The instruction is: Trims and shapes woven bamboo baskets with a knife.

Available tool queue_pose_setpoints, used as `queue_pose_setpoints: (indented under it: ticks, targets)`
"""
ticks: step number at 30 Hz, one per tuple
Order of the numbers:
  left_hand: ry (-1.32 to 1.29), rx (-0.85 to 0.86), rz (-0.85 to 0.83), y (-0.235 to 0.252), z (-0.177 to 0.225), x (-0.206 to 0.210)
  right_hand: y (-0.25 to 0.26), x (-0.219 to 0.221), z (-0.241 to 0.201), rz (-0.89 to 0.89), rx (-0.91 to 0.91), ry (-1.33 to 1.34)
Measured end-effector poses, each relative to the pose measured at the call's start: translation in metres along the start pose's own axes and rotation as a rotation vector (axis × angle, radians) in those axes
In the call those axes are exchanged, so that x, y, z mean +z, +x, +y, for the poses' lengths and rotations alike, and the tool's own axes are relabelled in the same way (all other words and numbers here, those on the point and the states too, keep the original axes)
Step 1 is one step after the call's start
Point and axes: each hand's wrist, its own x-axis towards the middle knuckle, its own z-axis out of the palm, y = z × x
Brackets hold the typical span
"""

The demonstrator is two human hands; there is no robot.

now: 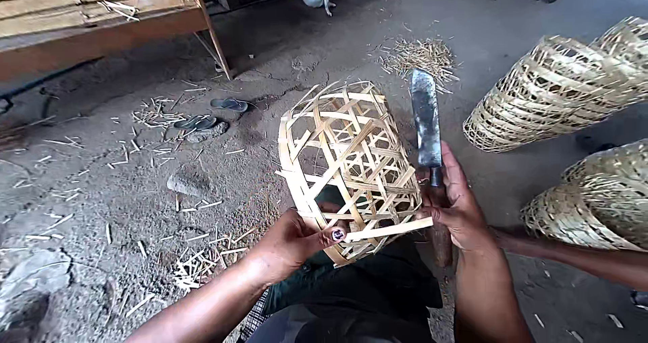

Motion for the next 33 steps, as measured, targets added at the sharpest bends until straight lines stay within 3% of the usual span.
queue_pose_setpoints:
  ticks: [4, 12, 15, 18, 22, 24, 27, 30, 33]
  targets:
    - [0.195, 0.068, -0.012, 0.012, -0.009, 0.008, 0.003, -0.019, 0.01, -0.073, 0.044, -0.016]
    - [0.141, 0.063, -0.117, 0.038, -0.005, 0.024, 0.001, -0.036, 0.023, -0.022, 0.078, 0.039]
    - [0.186, 0.178, -0.033, 0.047, 0.001, 0.027, -0.001, -0.033, 0.021, 0.088, 0.031, 0.084]
    - [0.178, 0.277, 0.114, 0.056, 0.007, 0.032, -0.002, -0.026, 0.01, 0.321, -0.084, 0.024]
    - [0.122, 0.279, 0.13, 0.057, 0.014, 0.033, -0.015, -0.013, -0.017, 0.438, -0.239, 0.106]
    - [0.109, 0.275, 0.147, 0.059, 0.012, 0.036, -0.026, -0.001, -0.033, 0.385, -0.28, 0.289]
    - [0.159, 0.311, 0.164, 0.064, 0.003, 0.042, -0.043, 0.016, -0.044, 0.159, -0.25, 0.513]
    - [0.233, 0.357, 0.15, 0.068, -0.007, 0.047, -0.049, 0.032, -0.044, -0.029, -0.158, 0.596]
    - [0.242, 0.378, 0.154, 0.068, -0.01, 0.048, -0.048, 0.043, -0.045, -0.047, -0.092, 0.609]
